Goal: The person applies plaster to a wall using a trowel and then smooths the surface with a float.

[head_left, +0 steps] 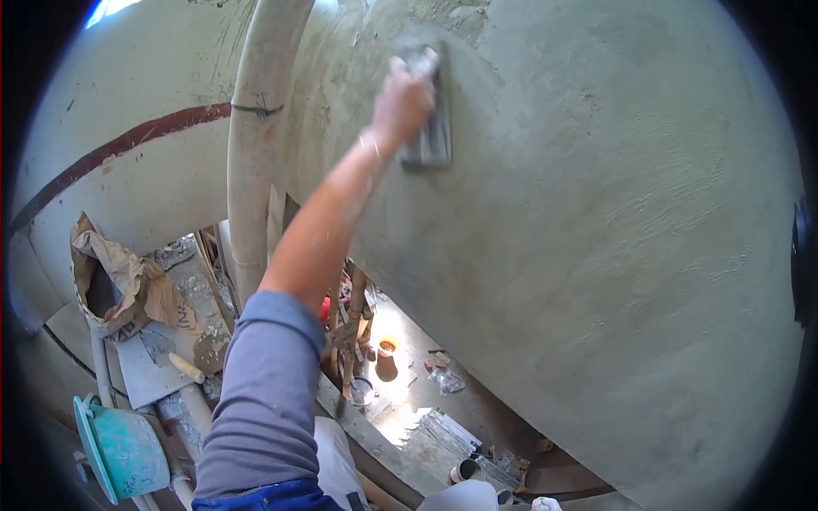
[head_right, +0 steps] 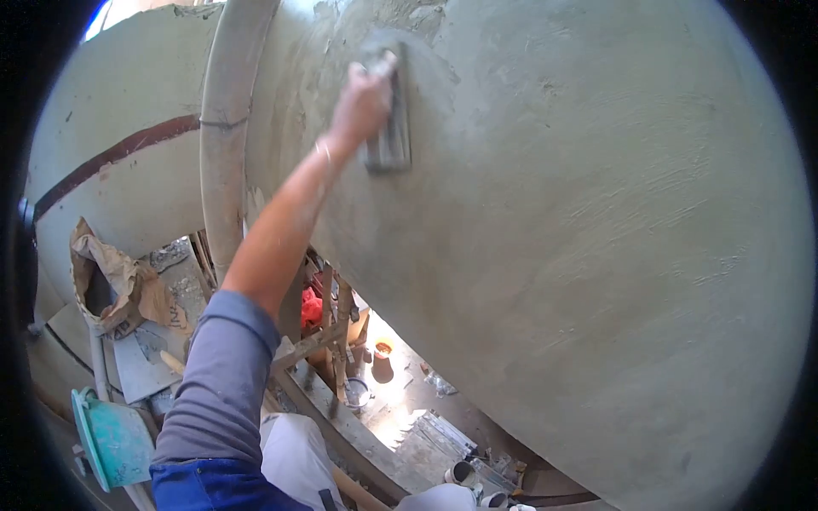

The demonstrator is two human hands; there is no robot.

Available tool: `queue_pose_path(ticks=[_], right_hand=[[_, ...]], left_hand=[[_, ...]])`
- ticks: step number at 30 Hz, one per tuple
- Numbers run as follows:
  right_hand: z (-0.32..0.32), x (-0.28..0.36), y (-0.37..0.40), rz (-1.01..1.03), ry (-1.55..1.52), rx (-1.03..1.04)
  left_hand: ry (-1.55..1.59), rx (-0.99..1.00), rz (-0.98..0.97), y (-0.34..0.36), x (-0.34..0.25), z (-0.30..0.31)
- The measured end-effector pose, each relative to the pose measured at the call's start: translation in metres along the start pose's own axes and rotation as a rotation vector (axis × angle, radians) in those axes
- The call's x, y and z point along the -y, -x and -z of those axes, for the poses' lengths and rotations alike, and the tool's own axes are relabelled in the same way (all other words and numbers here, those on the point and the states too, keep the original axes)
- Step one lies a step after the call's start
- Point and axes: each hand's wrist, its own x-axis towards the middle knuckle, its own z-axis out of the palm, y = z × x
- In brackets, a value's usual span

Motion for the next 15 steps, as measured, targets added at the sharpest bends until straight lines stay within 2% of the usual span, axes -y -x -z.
queue_pose_path(ticks=[1,2,3,5,6,9,11,12,13,14,15], right_hand=[[0.002,0.0,0.001,-0.01,-0.01,0.019],[0.005,0.0,0.003,-0.02,-0.023,0.039],[0.007,0.0,0.004,-0.028,-0.04,0.056],[0.002,0.004,0.004,-0.046,-0.093,0.073],[-0.006,0.016,0.001,-0.036,-0.109,0.057],[-0.033,0.063,-0.005,-0.003,-0.135,0.013],[-0.054,0.096,-0.018,0.079,-0.157,0.024],[-0.061,0.145,-0.014,0.006,-0.159,0.08],[-0.075,0.163,-0.018,0.141,-0.165,0.073],[-0.087,0.171,-0.032,0.185,-0.199,0.141],[-0.093,0.178,-0.037,0.166,-0.224,0.154]], left_hand=[[-0.015,-0.005,0.156,-0.022,0.011,0.0],[-0.025,-0.077,0.188,-0.033,0.015,0.002],[0.006,-0.092,0.089,-0.036,0.018,-0.013],[0.057,-0.07,-0.137,-0.026,-0.015,-0.023],[0.079,-0.032,-0.245,0.004,-0.058,-0.016],[0.231,0.049,-0.3,0.097,-0.136,-0.01],[0.357,0.28,-0.355,0.157,-0.159,0.007],[0.445,0.388,-0.399,0.178,-0.168,0.016],[0.458,0.439,-0.325,0.196,-0.177,0.031],[0.471,0.493,-0.255,0.212,-0.183,0.048],[0.664,0.476,-0.092,0.226,-0.188,0.062]])
